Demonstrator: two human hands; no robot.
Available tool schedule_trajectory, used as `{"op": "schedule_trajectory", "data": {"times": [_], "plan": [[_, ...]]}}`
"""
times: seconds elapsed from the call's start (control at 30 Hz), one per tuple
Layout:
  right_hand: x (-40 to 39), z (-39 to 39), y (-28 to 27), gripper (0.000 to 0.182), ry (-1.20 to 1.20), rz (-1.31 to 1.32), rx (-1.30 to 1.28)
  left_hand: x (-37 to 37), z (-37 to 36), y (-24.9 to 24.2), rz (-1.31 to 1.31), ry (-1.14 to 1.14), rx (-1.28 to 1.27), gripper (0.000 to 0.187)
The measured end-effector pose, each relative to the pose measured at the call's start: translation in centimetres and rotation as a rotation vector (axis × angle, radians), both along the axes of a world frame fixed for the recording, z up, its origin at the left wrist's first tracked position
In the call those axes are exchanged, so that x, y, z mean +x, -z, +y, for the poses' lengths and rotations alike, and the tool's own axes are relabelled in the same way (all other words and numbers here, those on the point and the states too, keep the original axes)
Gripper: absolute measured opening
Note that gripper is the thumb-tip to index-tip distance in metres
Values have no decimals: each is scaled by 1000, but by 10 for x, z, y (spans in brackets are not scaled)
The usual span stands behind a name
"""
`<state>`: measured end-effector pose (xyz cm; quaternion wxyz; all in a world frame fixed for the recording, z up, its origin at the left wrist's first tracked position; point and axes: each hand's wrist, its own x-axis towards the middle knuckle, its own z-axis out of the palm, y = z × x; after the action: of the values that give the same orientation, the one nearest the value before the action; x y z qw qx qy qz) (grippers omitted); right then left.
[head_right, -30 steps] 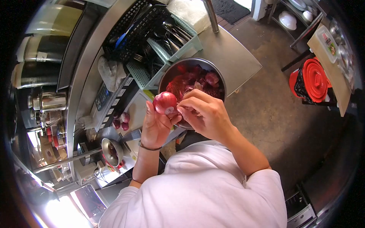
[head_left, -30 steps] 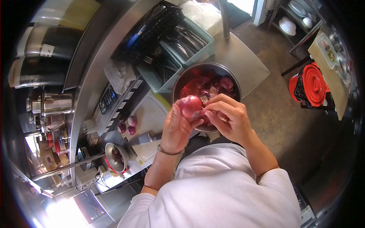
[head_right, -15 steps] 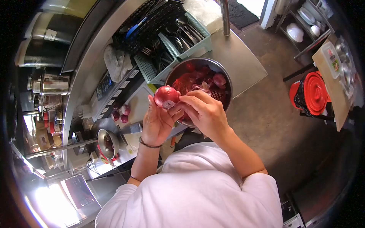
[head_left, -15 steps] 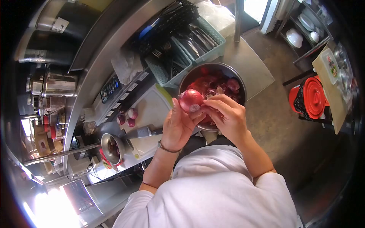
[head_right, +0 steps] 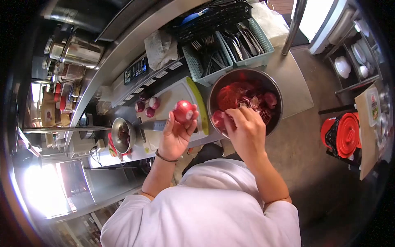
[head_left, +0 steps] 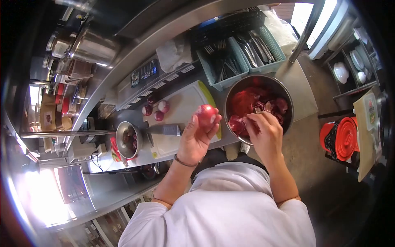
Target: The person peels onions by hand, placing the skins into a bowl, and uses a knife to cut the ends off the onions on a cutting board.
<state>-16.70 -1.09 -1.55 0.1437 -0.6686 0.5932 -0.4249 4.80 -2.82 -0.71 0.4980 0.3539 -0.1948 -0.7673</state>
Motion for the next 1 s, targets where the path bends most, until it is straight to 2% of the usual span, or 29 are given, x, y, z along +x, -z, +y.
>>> {"op": "schedule_trajectory", "data": {"times": [0.13,0.2,0.23,0.27,0.33,0.37,0.4,0.47,0.57,0.6,0.67,0.8,0.83,0.87,0.9,0.97,1.0], "plan": [[19,-12,-15,20,20,136,-111,15,3,-2,128,-40,-30,48],[19,-16,-16,21,-2,-25,-99,17,4,-7,171,-34,-82,50],[24,-13,-25,23,-92,-149,9,18,4,-10,178,-38,-84,50],[32,-11,-26,23,-94,-145,8,20,5,-13,238,-41,-100,52],[54,-9,-18,19,-370,-195,134,25,8,-16,298,-45,-115,54],[69,-8,-12,18,-433,-139,214,27,9,-17,267,-48,-147,58],[88,-7,-1,17,-495,-84,294,30,11,-19,235,-51,-178,62],[133,-8,64,19,-515,159,2,35,12,-23,193,-20,-237,66],[176,-8,103,24,-433,226,35,42,15,-26,116,4,-330,70],[183,-11,112,24,-435,221,31,45,16,-26,89,-8,-360,71],[191,-19,124,23,-524,-29,97,50,18,-31,49,-24,-383,73],[189,-17,124,31,-556,150,133,57,20,-48,-36,-106,-335,74],[182,-12,118,38,-544,199,101,59,20,-51,-39,-114,-338,74],[175,-9,112,46,-533,248,68,64,21,-55,-13,-123,-327,70],[166,-6,98,46,-542,246,66,68,23,-58,12,-133,-314,66],[145,-2,60,55,-548,153,393,75,25,-63,-4,-157,-318,66],[135,-2,50,55,-553,151,393,77,26,-66,-15,-172,-319,66]]}}
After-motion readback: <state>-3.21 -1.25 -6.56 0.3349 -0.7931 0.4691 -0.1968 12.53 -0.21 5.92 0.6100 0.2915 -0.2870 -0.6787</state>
